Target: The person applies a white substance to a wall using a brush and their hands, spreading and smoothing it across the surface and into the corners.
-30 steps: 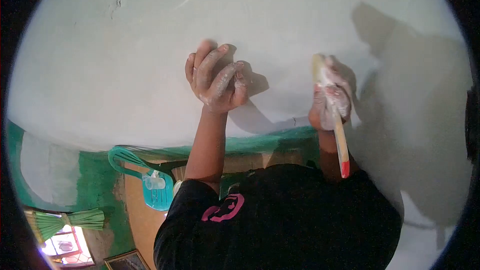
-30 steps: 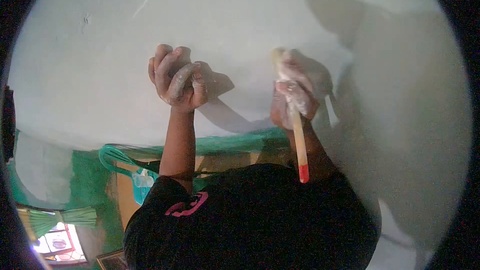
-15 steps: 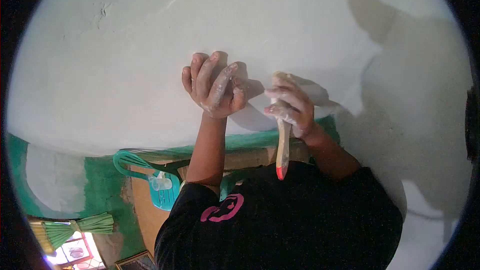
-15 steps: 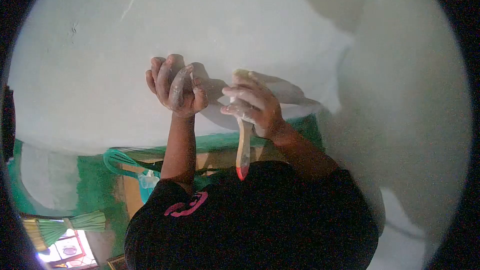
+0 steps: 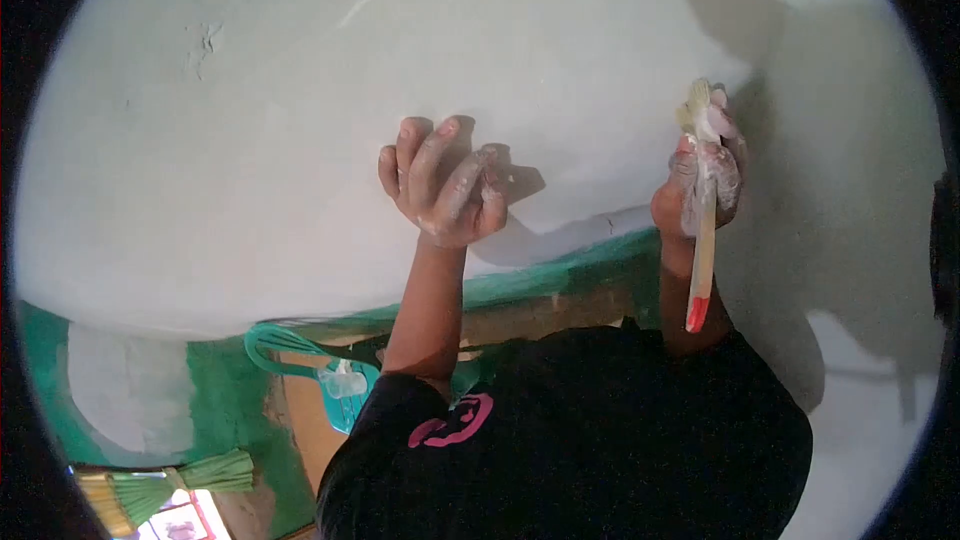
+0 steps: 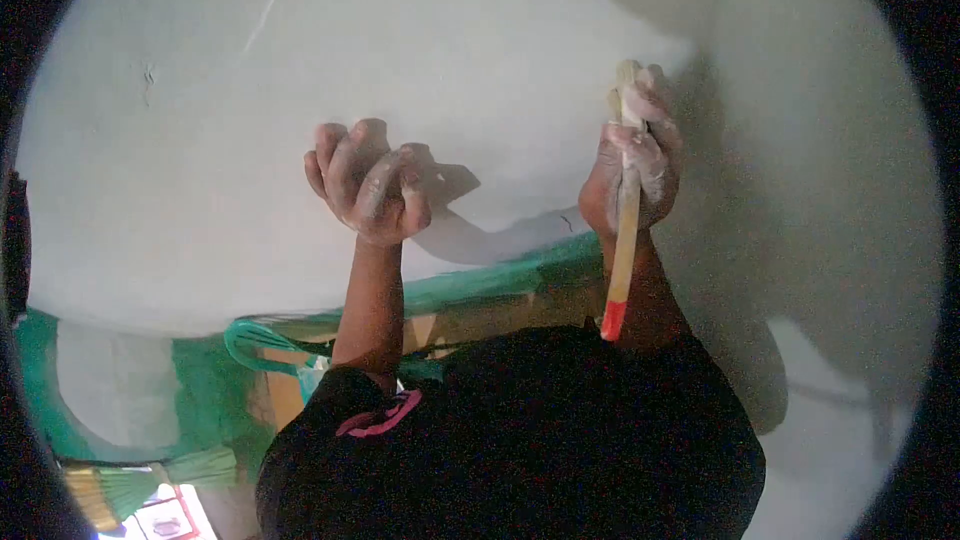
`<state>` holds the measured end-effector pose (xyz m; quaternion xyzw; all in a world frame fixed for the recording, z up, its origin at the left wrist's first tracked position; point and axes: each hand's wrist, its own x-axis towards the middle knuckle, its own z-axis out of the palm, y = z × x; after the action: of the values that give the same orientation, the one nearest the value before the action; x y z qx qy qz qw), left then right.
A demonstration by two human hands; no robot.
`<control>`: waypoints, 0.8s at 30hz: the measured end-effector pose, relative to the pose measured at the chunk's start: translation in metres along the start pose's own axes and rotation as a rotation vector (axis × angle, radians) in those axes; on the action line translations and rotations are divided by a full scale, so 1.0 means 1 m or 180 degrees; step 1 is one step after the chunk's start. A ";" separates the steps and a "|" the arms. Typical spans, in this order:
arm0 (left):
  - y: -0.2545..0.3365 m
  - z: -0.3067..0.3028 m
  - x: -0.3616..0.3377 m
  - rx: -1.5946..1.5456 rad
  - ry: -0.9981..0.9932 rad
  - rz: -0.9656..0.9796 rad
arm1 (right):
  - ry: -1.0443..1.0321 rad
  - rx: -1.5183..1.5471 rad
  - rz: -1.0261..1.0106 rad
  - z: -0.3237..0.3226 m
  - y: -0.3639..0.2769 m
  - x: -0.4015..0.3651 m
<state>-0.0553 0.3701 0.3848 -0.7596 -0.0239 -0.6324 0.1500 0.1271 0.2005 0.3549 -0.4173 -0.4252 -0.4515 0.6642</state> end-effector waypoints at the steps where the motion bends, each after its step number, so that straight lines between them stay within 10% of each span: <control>1: 0.001 -0.001 -0.001 -0.0070 0.0028 -0.0046 | -0.0052 -0.0162 0.0104 -0.006 0.003 -0.014; 6: -0.002 -0.004 -0.007 -0.0341 -0.0046 -0.0083 | -0.0875 0.0056 0.0388 0.019 -0.029 -0.053; 8: -0.005 -0.005 -0.010 -0.0467 0.0012 -0.0079 | -0.1009 0.1076 0.2009 0.025 -0.050 -0.101; 10: -0.007 -0.008 -0.009 -0.0643 -0.0044 -0.0118 | -0.1821 0.0619 0.0365 0.035 -0.068 -0.080; 14: -0.001 -0.013 -0.005 -0.0798 -0.0191 -0.0003 | -0.2201 0.0745 0.0578 0.027 -0.071 -0.084; 16: -0.002 -0.016 -0.001 -0.0831 -0.0230 -0.0010 | -0.1485 0.1428 0.1340 0.025 -0.063 -0.091; 17: 0.001 -0.017 0.002 -0.0916 -0.0209 -0.0080 | -0.2040 0.1242 0.3296 0.011 -0.058 -0.080; 21: 0.002 -0.019 0.001 -0.1141 -0.0167 -0.0091 | -0.1060 -0.0084 0.0749 -0.007 -0.025 -0.034; 24: -0.003 -0.020 -0.004 -0.1143 -0.0291 -0.0036 | -0.0385 -0.0631 0.0672 -0.001 -0.023 0.001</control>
<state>-0.0758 0.3689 0.3845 -0.8020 0.0783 -0.5921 0.0073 0.1056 0.1941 0.3598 -0.5497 -0.3715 -0.3929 0.6368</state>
